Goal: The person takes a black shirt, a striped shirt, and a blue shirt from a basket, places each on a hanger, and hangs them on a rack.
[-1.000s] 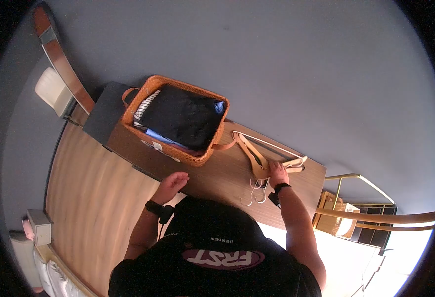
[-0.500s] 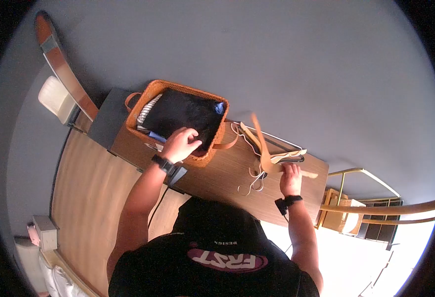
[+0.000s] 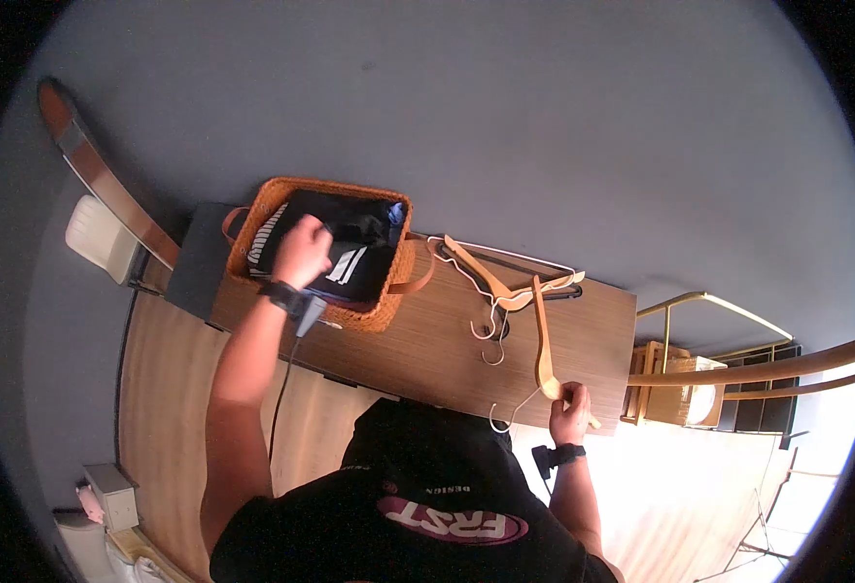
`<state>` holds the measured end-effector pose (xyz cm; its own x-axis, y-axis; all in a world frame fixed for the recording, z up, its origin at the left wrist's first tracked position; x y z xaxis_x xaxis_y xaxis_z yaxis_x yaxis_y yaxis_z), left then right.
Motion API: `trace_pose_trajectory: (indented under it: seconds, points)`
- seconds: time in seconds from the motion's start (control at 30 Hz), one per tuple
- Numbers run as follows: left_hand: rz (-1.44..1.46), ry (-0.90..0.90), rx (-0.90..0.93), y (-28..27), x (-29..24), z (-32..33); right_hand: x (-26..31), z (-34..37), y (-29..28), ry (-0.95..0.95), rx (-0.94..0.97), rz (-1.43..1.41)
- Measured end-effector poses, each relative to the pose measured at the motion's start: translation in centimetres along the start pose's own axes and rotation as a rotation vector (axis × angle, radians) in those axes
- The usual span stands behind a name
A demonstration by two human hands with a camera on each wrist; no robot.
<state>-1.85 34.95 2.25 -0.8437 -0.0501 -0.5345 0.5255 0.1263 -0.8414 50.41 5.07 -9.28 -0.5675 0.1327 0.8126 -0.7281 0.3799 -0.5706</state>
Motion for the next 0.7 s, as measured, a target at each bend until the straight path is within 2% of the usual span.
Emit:
trace_pose_trajectory:
  seconds: [0.07, 0.13, 0.2, 0.23, 0.33, 0.43, 0.53, 0.57, 0.67, 0.7]
  points:
    - [0.304, -0.157, -0.034, -6.1, -2.9, 0.4, -0.3, 0.4, 0.2, 0.053, -0.033, -0.072]
    - [0.442, -0.080, -0.258, -10.3, -3.6, -0.1, 0.1, 0.3, 0.0, 0.054, -0.046, -0.111]
    - [0.534, -0.009, -0.387, -14.0, -3.9, -0.7, -0.2, -0.3, -0.2, 0.106, -0.041, -0.191]
    - [0.586, 0.012, -0.414, -15.5, -4.4, -0.8, 0.9, -0.7, -0.6, 0.064, -0.031, -0.092]
    - [0.676, 0.018, -0.473, -20.0, -7.0, 0.4, 1.0, -1.6, -1.6, 0.010, -0.011, -0.024]
    - [0.617, 0.050, -0.585, -24.0, -8.7, 1.3, 0.0, -2.4, -2.6, 0.028, -0.034, -0.173]
    - [0.530, 0.083, -0.684, -28.6, -11.2, 3.3, -1.1, -3.5, -3.9, 0.010, 0.059, -0.144]
    - [0.481, 0.074, -0.753, -30.3, -12.4, 4.3, -0.8, -3.5, -4.4, -0.011, 0.027, -0.173]
    - [0.297, 0.055, -0.966, -35.6, -17.5, 8.7, -5.2, -4.3, -4.2, 0.140, 0.067, -0.430]
    - [0.254, 0.081, -1.070, -37.3, -19.1, 10.4, -4.5, -4.6, -4.4, 0.239, 0.105, -0.561]
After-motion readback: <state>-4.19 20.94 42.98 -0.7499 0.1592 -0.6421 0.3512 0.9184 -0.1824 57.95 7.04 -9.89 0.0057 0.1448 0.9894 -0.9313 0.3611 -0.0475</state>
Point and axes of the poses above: each hand's wrist, its own z-axis away from the middle knuckle, its own y-axis out of the palm, x = y × z, the point moved 5 cm from there along -z, towards the middle knuckle, and after that the axes turned 11 degrees about -z, right-handed, at the moved point
